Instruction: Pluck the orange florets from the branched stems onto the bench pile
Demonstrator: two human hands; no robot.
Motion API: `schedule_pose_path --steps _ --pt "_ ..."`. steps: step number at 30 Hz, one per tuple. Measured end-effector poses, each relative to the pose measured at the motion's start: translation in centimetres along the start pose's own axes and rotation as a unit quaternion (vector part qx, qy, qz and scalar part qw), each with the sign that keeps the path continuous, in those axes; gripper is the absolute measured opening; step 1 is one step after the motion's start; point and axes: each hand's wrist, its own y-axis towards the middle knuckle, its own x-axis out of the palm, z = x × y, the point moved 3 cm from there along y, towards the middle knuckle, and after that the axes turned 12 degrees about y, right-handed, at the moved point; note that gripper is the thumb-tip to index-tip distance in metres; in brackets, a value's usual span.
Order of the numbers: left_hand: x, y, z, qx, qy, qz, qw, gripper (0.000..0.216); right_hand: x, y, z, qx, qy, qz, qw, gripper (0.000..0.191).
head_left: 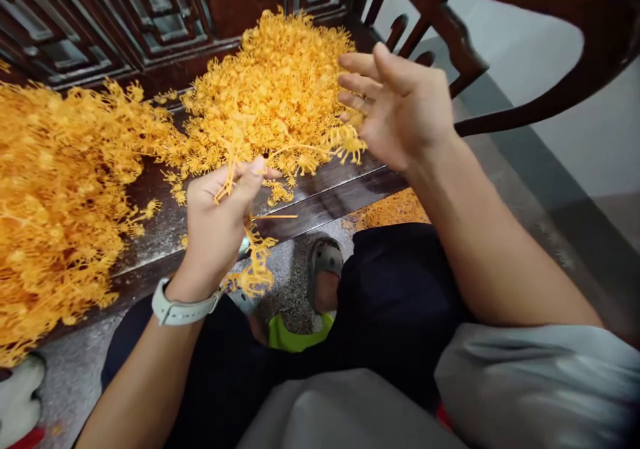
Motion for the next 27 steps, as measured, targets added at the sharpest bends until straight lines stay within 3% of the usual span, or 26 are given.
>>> schedule_pose_path --steps 3,5,8,10,14,17,23,25,27 --pt "0.2 0.4 -0.7 -0.021 -0.011 0.008 1.000 0.045 1.5 -0.1 2.1 0.021 -0.052 -0.028 0.998 0.037" --pt "0.4 0.4 -1.1 -0.030 -0.026 0.009 0.999 0.043 2.6 -0.9 3.0 0.092 -0.006 -0.096 0.991 0.051" --pt "0.3 0.7 -1.6 -0.004 -0.018 0.033 0.999 0.040 4.7 -3.2 3.3 0.209 0.092 -0.232 0.945 0.066" --pt "-0.1 1.0 -1.6 0.046 0.031 0.077 0.996 0.040 5.8 -4.6 2.8 0.227 0.113 -0.277 0.927 0.058" --pt "-1.0 1.3 -1.4 0.113 0.118 0.116 0.980 0.042 6.2 -5.6 1.8 0.146 0.061 -0.224 0.962 0.022" --pt "-1.0 1.3 -1.3 0.120 0.136 0.103 0.978 0.044 5.9 -5.7 1.7 0.127 0.053 -0.205 0.969 0.013" --pt "-0.5 0.3 -0.2 0.170 0.175 0.134 0.961 0.035 4.9 -5.5 2.3 0.074 0.042 -0.139 0.987 0.021" --pt "-0.8 -0.1 0.2 0.231 0.237 0.149 0.932 0.026 4.9 -5.6 2.7 0.087 0.053 -0.140 0.985 0.026" --pt "-1.3 -0.2 0.2 0.295 0.334 0.145 0.883 0.016 5.0 -5.8 3.1 0.147 0.055 -0.177 0.972 0.040"
